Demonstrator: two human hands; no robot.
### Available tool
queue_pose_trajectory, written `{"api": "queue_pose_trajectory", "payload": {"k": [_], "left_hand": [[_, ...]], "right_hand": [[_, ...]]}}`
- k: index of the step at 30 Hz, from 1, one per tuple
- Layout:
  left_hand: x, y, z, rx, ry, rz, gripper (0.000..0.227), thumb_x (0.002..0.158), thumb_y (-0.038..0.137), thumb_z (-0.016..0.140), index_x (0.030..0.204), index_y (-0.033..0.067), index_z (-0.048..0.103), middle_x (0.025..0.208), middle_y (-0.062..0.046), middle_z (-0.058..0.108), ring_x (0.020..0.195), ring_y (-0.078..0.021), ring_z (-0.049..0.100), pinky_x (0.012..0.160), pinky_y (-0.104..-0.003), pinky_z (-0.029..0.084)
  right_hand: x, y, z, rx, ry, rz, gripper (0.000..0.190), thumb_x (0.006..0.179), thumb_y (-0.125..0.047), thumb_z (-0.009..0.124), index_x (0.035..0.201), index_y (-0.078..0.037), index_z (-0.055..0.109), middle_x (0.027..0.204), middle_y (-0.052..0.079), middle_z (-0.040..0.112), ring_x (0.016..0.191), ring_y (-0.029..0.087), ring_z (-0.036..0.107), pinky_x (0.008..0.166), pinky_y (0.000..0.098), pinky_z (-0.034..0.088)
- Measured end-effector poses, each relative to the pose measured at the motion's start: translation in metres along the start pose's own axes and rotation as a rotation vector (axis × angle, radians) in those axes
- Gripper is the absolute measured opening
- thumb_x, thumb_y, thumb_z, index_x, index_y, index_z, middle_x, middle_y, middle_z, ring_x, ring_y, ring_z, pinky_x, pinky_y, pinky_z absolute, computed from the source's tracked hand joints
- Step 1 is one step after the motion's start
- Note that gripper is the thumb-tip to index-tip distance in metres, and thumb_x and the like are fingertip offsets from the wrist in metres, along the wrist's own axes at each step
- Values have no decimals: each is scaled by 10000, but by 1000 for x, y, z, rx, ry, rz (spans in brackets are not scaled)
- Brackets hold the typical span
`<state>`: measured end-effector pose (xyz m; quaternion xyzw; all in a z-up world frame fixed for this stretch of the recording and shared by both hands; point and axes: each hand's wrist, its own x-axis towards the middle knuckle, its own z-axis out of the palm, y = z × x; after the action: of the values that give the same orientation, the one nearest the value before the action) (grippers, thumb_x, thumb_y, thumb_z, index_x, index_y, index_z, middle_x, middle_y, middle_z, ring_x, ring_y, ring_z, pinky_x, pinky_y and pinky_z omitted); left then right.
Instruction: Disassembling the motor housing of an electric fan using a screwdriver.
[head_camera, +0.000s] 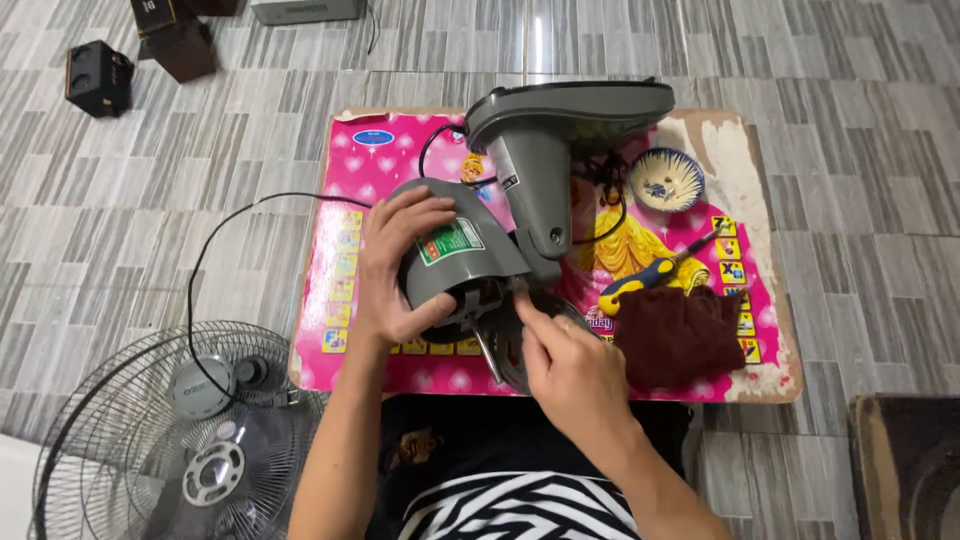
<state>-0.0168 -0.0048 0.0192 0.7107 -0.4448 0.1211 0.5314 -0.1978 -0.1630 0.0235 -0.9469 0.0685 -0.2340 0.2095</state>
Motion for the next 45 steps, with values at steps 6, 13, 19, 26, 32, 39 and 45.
{"api": "queue_pose_trajectory", "payload": {"k": [6,13,19,26,32,39,45], "left_hand": [[-4,-3,5,3,4,-4,762,660,548,626,1223,35,660,1318,-118,660,1370,-373,515,1183,-564,376],[-3,-2,7,32,17,18,735,640,513,657,1210,49,672,1323,-110,662,1363,-359,510,1187,-558,364],[-1,-2,6,14,31,-10,772,670,566,638,1254,60,641,1323,-89,664,1378,-364,526,1180,-549,378],[-2,2,8,37,47,-57,859,632,551,647,1322,42,617,1407,-204,571,1338,-387,520,1156,-550,371],[4,1,3,45,77,-15,827,700,572,623,1310,14,590,1333,-141,641,1348,-366,532,1169,-536,399],[0,-5,2,-209,92,-82,834,687,404,667,1404,13,493,1364,-190,600,1265,-335,653,1130,-468,491],[3,-2,5,-4,107,-32,795,693,527,649,1314,33,601,1340,-143,634,1341,-360,544,1155,-524,416]], "right_hand": [[-50,4,-14,33,25,65,429,816,-12,681,1225,-122,744,677,-1,646,426,181,498,433,327,436],[-65,24,-37,209,-32,243,394,795,1,707,1161,-127,781,614,-15,667,442,98,447,414,262,392],[-10,8,13,297,87,68,371,823,21,675,1185,-22,741,899,104,801,531,161,638,466,292,487],[-38,2,-11,381,12,243,355,821,4,685,1167,-37,750,936,58,827,487,97,576,434,232,470],[-13,2,17,676,18,327,380,894,-10,640,1266,-8,716,742,-25,721,511,51,434,439,201,382],[-40,4,17,638,16,346,356,870,7,653,1217,6,734,790,12,771,543,62,517,483,193,427],[-6,-4,25,740,-32,400,375,901,-34,628,1264,28,702,1063,59,807,743,75,640,619,191,506]]}}
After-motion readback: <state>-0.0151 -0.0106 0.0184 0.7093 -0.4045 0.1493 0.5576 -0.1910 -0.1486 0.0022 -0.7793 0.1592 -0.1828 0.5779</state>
